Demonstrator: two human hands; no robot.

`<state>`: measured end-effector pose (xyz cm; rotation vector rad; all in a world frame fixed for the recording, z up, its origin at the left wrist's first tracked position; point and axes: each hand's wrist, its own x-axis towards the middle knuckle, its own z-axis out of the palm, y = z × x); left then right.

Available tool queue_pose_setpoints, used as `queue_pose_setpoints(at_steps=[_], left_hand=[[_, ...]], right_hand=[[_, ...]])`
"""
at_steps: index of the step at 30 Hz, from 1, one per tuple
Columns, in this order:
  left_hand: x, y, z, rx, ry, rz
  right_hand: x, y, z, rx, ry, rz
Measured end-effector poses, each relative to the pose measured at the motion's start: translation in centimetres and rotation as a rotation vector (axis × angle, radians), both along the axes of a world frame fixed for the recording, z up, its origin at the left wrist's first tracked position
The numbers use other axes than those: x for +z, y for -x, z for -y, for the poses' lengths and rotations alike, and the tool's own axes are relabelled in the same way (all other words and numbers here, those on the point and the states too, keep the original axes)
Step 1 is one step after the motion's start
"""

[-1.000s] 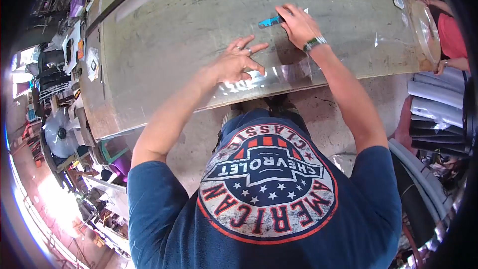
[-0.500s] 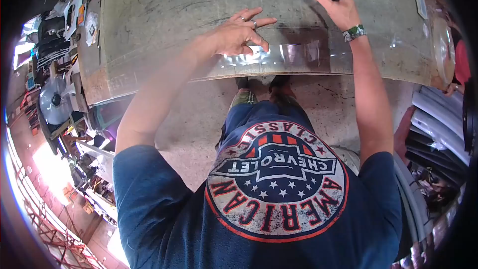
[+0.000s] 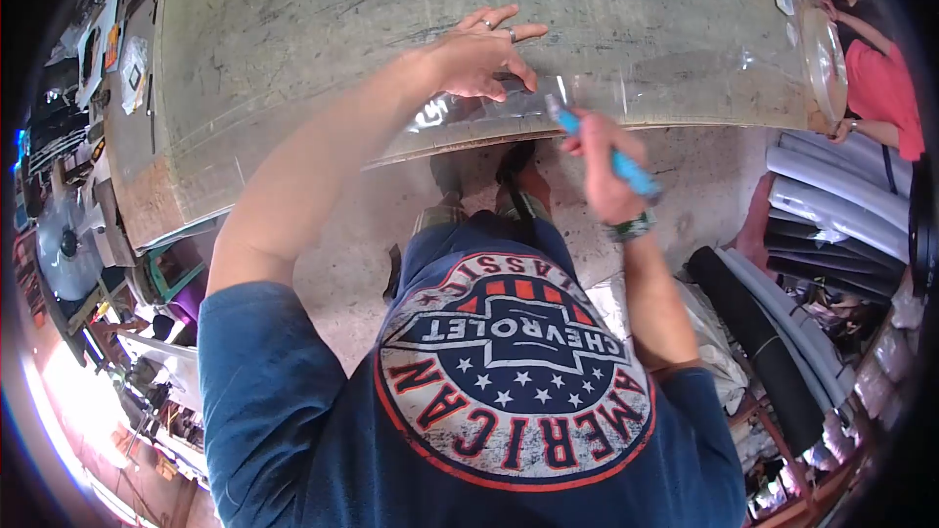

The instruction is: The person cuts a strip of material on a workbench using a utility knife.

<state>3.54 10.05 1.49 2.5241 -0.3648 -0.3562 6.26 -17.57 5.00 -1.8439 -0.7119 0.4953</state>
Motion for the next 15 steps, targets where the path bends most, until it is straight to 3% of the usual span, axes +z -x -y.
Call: queue_pose_setpoints(at_steps=[5,15], left_hand=[[-0.5,0.0,-0.1,-0.022,-0.031,0.011],[0.2,0.1,0.2,0.004,-0.037,-0.019]], right_hand=[[-4.2,2.5,-3.8,-0.038,0.022,0.267],[-5.4,1.9,-4.6,-0.049,0.031,0.250]])
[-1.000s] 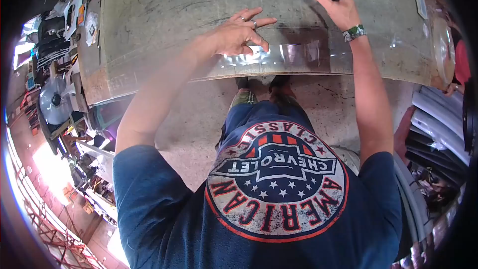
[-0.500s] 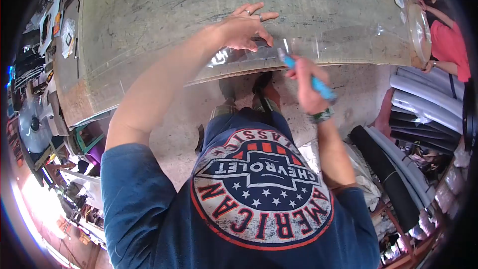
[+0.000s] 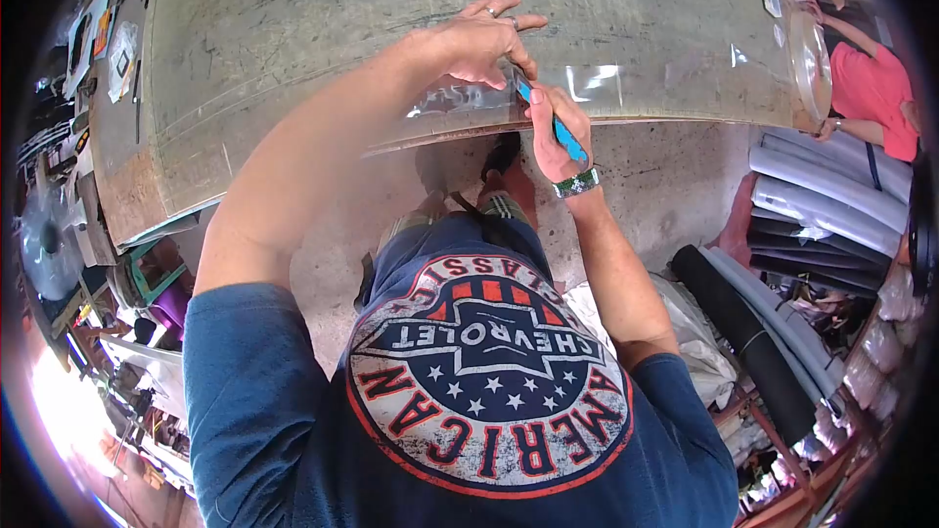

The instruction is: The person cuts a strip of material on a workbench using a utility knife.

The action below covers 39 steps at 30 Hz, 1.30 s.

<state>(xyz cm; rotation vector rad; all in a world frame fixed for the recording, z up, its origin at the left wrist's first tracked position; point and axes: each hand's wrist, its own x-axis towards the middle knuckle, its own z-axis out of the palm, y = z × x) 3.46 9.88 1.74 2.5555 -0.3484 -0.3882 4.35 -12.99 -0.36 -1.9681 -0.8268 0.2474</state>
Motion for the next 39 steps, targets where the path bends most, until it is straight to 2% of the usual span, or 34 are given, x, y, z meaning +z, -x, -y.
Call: queue_pose_setpoints(at_steps=[9,16,22,23,25,27,29,33,38,39], left_hand=[[-0.8,-0.4,-0.2,-0.013,-0.019,0.001],[-0.4,-0.3,-0.1,0.001,-0.021,0.008],[0.2,-0.5,0.0,0.009,-0.019,-0.038],[0.3,-0.5,-0.1,0.011,-0.020,-0.045],[0.1,-0.2,0.2,0.001,-0.002,-0.068],[0.1,-0.2,-0.1,-0.009,0.004,-0.081],[-0.2,-0.1,-0.2,-0.016,0.010,-0.085],[-0.2,-0.1,0.0,-0.018,-0.011,-0.071],[1.2,1.0,0.9,0.003,-0.102,0.020],[0.6,1.7,1.2,0.087,-0.078,0.069]], right_hand=[[0.4,0.3,-0.6,-0.022,-0.008,0.056],[0.6,-0.3,-1.8,0.004,0.052,0.202],[3.2,2.2,1.8,0.075,0.295,0.058],[4.6,2.8,2.4,0.072,0.234,0.018],[6.0,2.2,4.1,0.113,0.212,0.075],[8.4,-1.1,3.8,0.155,0.132,0.498],[10.1,-3.8,4.8,0.036,0.238,0.355],[8.3,-10.2,3.0,0.391,0.402,0.499],[2.3,-13.5,0.5,0.653,0.449,0.502],[1.7,-13.5,0.4,0.664,0.422,0.524]])
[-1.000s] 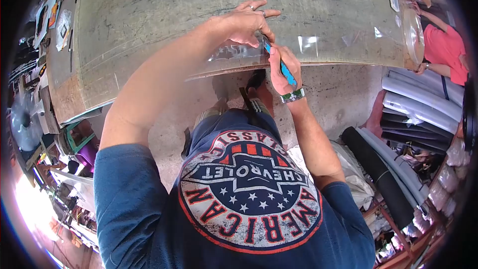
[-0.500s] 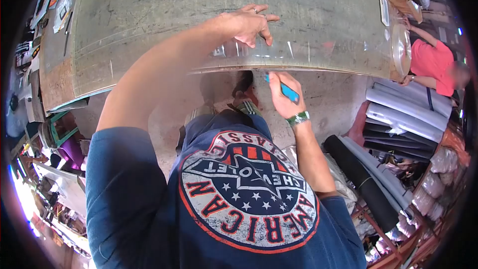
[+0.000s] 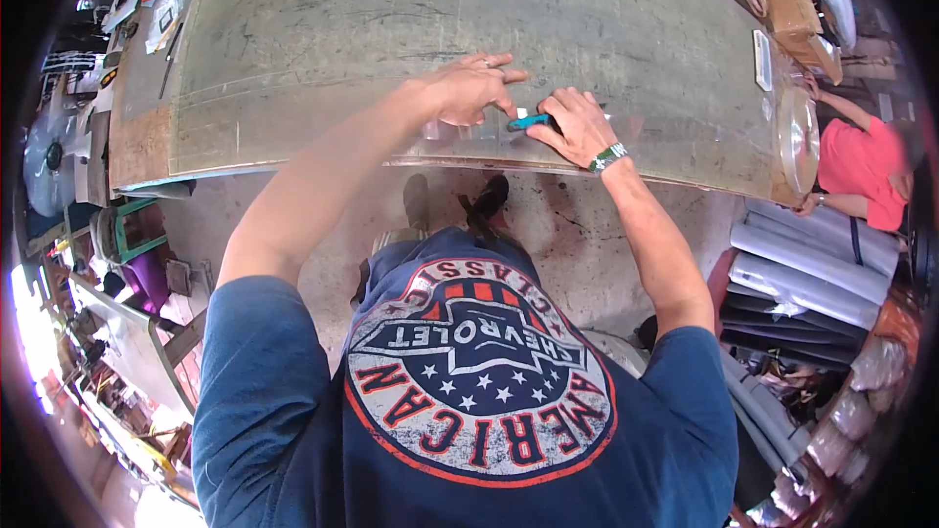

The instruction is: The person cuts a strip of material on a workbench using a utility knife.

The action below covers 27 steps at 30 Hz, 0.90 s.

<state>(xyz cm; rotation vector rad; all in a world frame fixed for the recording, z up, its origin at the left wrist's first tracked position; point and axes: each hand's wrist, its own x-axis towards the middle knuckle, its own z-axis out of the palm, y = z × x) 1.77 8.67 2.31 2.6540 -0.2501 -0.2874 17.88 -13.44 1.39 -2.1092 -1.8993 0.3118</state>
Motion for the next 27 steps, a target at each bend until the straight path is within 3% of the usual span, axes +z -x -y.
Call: queue_pose_setpoints(at_steps=[2,6,9,15,18,20,22,25,27], left_hand=[[-1.6,1.9,0.3,0.171,0.045,0.111],[-0.4,7.1,3.8,0.734,0.001,0.339],[-1.6,8.6,4.6,0.729,-0.050,0.433],[-1.7,8.6,3.3,0.773,0.058,0.386],[-1.5,8.8,3.4,0.952,0.303,0.330],[1.5,8.0,1.9,0.803,0.393,0.369],[2.5,7.3,1.6,0.883,0.609,0.323],[5.4,6.9,-0.6,1.016,0.667,0.088],[6.1,7.6,-3.3,1.026,0.746,-0.027]], right_hand=[[-0.8,-0.2,-0.2,0.049,-0.055,0.021],[-2.3,-0.5,-0.1,0.126,-0.249,0.016],[-2.6,-0.8,0.0,0.143,-0.258,-0.001],[-2.8,-1.1,-0.2,0.129,-0.342,-0.092],[-1.7,0.1,-1.0,0.040,-0.422,-0.140],[0.0,2.0,-4.3,0.041,-0.493,-0.332],[2.6,4.6,-7.1,-0.039,-0.368,-0.624],[3.8,5.4,-10.9,-0.050,-0.081,-0.956],[3.8,5.7,-12.7,-0.137,-0.177,-0.928]])
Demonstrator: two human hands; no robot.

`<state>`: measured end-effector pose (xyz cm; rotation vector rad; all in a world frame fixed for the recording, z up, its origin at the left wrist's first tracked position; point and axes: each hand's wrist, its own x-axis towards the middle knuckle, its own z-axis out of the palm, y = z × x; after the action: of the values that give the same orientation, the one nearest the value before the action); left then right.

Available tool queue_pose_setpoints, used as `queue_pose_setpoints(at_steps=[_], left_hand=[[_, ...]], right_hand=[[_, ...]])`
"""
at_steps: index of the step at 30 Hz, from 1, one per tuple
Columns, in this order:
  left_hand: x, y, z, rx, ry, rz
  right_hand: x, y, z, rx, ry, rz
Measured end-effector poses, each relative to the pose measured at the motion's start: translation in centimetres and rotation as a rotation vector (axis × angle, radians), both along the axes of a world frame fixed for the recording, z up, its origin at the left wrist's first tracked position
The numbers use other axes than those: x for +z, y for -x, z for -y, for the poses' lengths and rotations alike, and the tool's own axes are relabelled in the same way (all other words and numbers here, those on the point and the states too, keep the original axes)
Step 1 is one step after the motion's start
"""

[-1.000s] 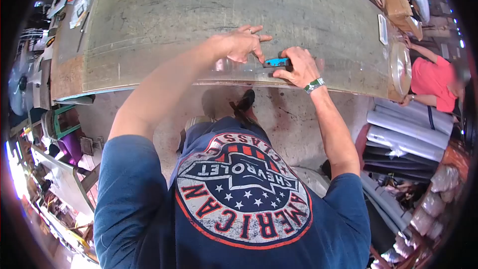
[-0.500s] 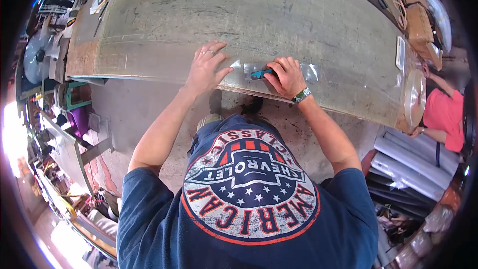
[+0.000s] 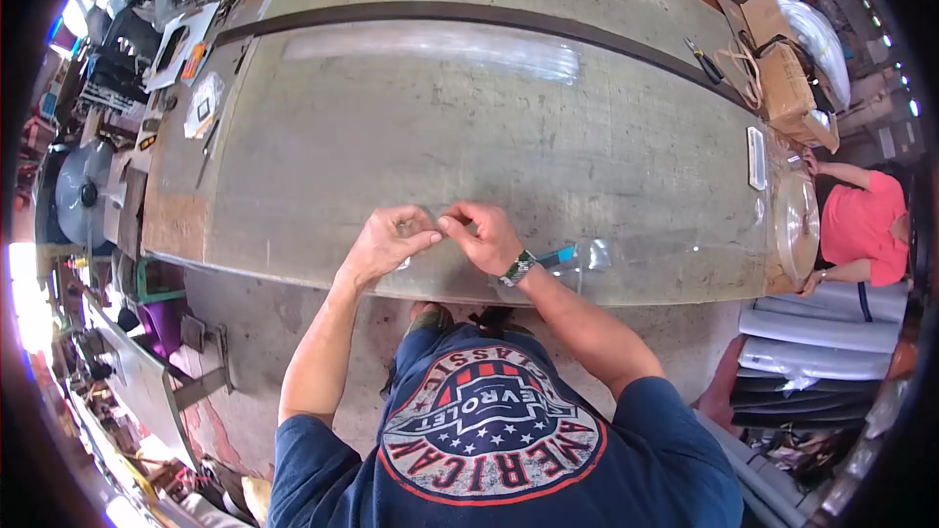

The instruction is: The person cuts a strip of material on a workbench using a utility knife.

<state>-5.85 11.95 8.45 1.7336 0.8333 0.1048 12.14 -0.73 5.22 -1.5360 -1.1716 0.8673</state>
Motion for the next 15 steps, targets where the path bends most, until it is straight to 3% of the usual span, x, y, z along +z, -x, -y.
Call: queue_pose_setpoints(at_steps=[9,15], left_hand=[[-1.2,10.5,-17.9,-0.042,0.378,-0.077],[-0.9,13.5,-30.2,-0.082,0.204,-0.205]], right_hand=[[-1.9,-8.6,-7.8,-0.367,0.108,-0.033],[-2.6,-18.8,-7.9,-0.631,0.119,-0.027]])
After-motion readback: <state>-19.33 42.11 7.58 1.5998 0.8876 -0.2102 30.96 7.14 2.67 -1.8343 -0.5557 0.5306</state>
